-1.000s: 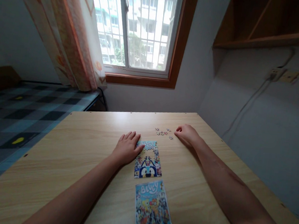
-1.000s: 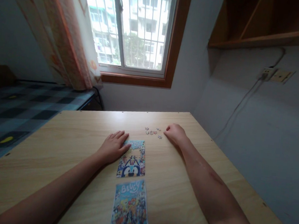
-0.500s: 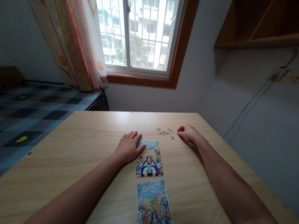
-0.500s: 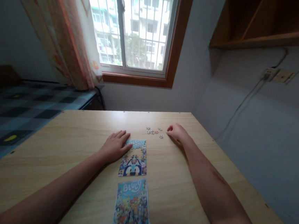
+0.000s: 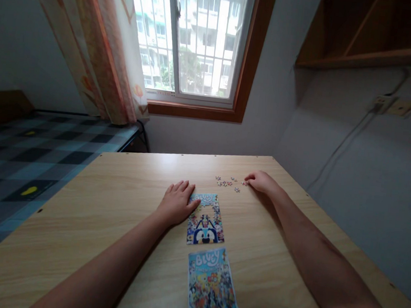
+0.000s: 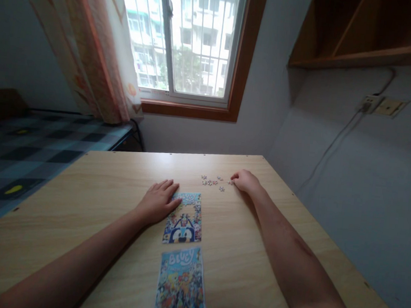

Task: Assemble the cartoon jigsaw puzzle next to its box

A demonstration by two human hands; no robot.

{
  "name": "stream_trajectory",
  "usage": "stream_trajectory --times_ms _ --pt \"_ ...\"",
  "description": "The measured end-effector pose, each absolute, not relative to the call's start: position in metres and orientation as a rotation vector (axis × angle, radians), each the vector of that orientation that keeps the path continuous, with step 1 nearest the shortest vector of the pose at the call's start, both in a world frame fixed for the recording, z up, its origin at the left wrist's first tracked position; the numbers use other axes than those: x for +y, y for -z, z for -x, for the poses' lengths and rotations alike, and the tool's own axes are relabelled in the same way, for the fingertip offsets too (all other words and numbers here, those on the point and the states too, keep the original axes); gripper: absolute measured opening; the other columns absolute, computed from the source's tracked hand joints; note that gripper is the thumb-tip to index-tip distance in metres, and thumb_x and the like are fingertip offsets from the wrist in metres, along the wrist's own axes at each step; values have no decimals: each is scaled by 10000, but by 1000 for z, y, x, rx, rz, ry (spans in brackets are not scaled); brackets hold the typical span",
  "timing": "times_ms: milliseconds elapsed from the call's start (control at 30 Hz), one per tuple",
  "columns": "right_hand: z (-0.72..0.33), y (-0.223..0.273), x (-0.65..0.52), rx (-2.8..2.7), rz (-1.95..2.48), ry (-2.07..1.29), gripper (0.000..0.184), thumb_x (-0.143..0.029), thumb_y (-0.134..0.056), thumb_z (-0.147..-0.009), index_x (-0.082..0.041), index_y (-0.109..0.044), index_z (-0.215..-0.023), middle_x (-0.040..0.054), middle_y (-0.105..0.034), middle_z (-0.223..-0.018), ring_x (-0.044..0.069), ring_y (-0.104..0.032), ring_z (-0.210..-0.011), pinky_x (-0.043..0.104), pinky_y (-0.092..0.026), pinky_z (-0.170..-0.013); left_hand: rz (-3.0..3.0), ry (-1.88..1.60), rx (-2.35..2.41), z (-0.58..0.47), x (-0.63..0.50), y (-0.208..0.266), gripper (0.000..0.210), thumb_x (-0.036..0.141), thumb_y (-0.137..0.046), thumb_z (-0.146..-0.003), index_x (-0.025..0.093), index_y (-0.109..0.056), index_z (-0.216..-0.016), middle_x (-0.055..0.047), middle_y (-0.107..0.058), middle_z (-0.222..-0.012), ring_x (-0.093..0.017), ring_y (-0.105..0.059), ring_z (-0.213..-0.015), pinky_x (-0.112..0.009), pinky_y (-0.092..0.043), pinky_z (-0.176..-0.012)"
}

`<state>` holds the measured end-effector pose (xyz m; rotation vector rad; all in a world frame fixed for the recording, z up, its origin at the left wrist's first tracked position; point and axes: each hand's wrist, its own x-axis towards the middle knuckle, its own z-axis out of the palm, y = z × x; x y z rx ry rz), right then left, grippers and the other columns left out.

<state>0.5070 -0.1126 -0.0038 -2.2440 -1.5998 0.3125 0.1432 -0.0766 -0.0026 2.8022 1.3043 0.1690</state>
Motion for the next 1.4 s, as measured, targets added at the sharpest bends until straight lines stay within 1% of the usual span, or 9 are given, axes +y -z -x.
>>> stream_trajectory --times_ms 200,333,500,667,867,1000,1133,1267,1400 --pt "-484 -7 -123 -1678 2317 -197 178 -320 -731 -755 -271 -830 -895 59 -793 -925 237 -691 -854 289 -473 -726 -2802 -163 1298 -144 -79 0 669 581 -373 -984 170 -461 -1505 -154 -387 -1613 -334 -315 -1506 -520 -235 -1225" --pt "-479 -12 -125 -1707 2375 -163 168 -295 -726 -763 -274 -828 -895 64 -791 -956 241 -686 -874 292 -463 -723 -2792 -172 1283 -145 -80 0 671 589 -375 -985 166 -463 -1499 -162 -389 -1609 -340 -321 -1501 -520 -230 -1226" --pt "-483 -15 -125 -1782 2393 -207 164 -242 -714 -760 -227 -821 -884 73 -785 -908 220 -683 -842 272 -452 -708 -2801 -197 1275 -147 -77 6 653 587 -418 -974 181 -470 -1484 -154 -395 -1607 -345 -329 -1494 -528 -246 -1216" --pt "-487 -16 -127 -1816 2387 -246 174 -235 -700 -767 -198 -799 -905 75 -779 -923 200 -674 -805 259 -439 -662 -2839 -271 1238 -146 -74 11 620 599 -410 -975 213 -494 -1453 -140 -443 -1574 -341 -368 -1466 -524 -283 -1191" --pt "-477 -26 -130 -1818 2288 -255 108 -236 -708 -802 -180 -762 -877 67 -759 -887 165 -643 -736 244 -416 -600 -2812 -316 1220 -147 -75 11 607 586 -436 -971 209 -507 -1442 -143 -452 -1568 -356 -369 -1461 -544 -276 -1191" --pt "-454 -40 -133 -1702 2077 -609 146 -272 -694 -859 -155 -760 -915 75 -718 -794 131 -579 -602 239 -441 -516 -2771 -321 1234 -147 -74 12 596 575 -437 -981 208 -512 -1444 -141 -456 -1566 -358 -369 -1464 -557 -263 -1199" --pt "-423 -44 -137 -1615 1826 -948 162 -313 -715 -868 -166 -780 -895 60 -685 -727 127 -573 -607 217 -477 -470 -2756 -458 1181 -147 -71 14 550 529 -463 -990 186 -550 -1411 -155 -525 -1505 -350 -451 -1404 -566 -329 -1165" --pt "-400 -35 -139 -1553 1740 -1133 119 -255 -724 -865 -171 -791 -917 67 -711 -785 121 -580 -616 201 -488 -431 -2689 -799 1036 -146 -71 11 366 408 -559 -964 193 -658 -1242 -115 -674 -1297 -285 -599 -1208 -490 -458 -1073" --pt "-391 -26 -137 -1458 1641 -1288 138 -218 -708 -879 -172 -773 -991 80 -737 -892 123 -601 -630 203 -522 -413 -2656 -1057 787 -145 -76 3 139 247 -626 -924 218 -715 -1027 -68 -723 -1074 -237 -636 -1050 -459 -522 -971"
